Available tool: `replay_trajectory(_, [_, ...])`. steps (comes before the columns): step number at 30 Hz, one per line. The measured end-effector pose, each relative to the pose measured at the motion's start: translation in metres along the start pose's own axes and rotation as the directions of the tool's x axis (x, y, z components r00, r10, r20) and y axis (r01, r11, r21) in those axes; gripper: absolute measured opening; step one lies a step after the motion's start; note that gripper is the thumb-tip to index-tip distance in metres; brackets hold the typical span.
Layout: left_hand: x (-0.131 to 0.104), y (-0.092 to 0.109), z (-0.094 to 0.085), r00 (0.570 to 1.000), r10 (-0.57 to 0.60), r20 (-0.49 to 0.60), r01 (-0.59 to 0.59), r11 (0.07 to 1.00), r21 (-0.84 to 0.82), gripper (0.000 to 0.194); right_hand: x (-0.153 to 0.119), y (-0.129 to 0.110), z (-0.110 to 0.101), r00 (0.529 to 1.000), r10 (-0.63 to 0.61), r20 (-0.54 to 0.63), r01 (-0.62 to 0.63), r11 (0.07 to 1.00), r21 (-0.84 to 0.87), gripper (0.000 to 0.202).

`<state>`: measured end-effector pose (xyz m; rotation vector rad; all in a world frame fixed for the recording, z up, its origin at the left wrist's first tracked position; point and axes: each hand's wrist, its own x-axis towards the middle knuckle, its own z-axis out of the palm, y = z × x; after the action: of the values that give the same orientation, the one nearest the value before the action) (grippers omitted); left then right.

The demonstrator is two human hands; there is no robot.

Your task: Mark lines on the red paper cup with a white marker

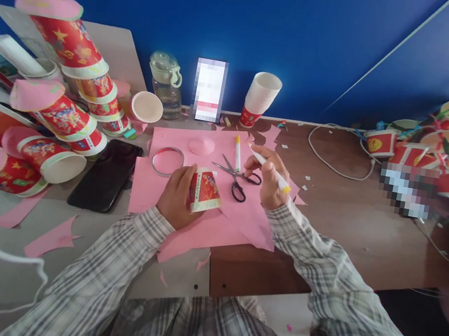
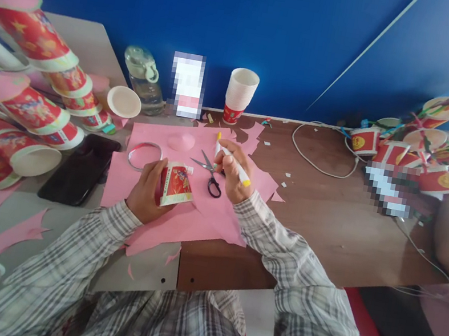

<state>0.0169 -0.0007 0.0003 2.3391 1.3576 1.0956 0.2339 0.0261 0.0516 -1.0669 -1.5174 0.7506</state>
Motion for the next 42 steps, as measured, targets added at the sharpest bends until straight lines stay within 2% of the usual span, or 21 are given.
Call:
replay_trajectory(2, [0.0, 0.0, 0.0, 1.0, 0.008, -0.012, -0.008, 1.0, 0.004, 0.085, 0.01, 0.005, -0.007, 0.999, -0.013, 0.031, 0.016, 0.996, -0.093, 0.039])
replay_trajectory(7, [0.001, 0.001, 0.001, 0.997, 0.038, -0.06, -0.038, 0.999, 0.008, 0.086, 0.042, 0.036, -0.018, 0.999, 0.037, 0.01, -0.032, 0.954, -0.3, 0.022])
replay_trajectory(9, [0.001, 0.001, 0.002, 0.998, 0.035, -0.06, -0.035, 0.999, 0.004, 0.086, 0.056, 0.046, -0.022, 0.993, 0.05, 0.103, -0.015, 0.948, -0.318, 0.02])
replay_trajectory(12, [0.001, 0.0, 0.002, 0.997, 0.043, -0.056, -0.042, 0.999, 0.016, 0.085, 0.073, 0.055, -0.027, 0.964, 0.078, 0.253, -0.024, 0.978, -0.207, 0.036])
replay_trajectory(15, [0.0, -0.001, 0.002, 0.997, 0.06, -0.053, -0.058, 0.998, 0.029, 0.085, 0.084, 0.06, -0.028, 0.934, 0.127, 0.334, -0.053, 0.974, -0.221, 0.039])
replay_trajectory(19, [0.0, -0.001, 0.002, 0.996, 0.065, -0.055, -0.063, 0.997, 0.032, 0.083, 0.095, 0.075, -0.021, 0.939, 0.158, 0.304, -0.008, 0.897, -0.442, 0.03])
replay_trajectory(24, [0.001, 0.001, 0.001, 0.995, 0.06, -0.086, -0.058, 0.998, 0.028, 0.082, 0.108, 0.101, -0.014, 0.957, 0.116, 0.266, 0.041, 0.853, -0.52, 0.038])
replay_trajectory(30, [0.001, 0.002, 0.001, 0.996, 0.034, -0.082, -0.034, 0.999, 0.0, 0.081, 0.113, 0.126, -0.012, 0.963, 0.069, 0.262, 0.101, 0.807, -0.582, 0.033])
replay_trajectory(42, [0.002, 0.001, 0.001, 0.998, 0.011, -0.057, -0.011, 1.0, -0.009, 0.081, 0.116, 0.137, -0.007, 0.962, 0.058, 0.267, 0.132, 0.755, -0.642, 0.035])
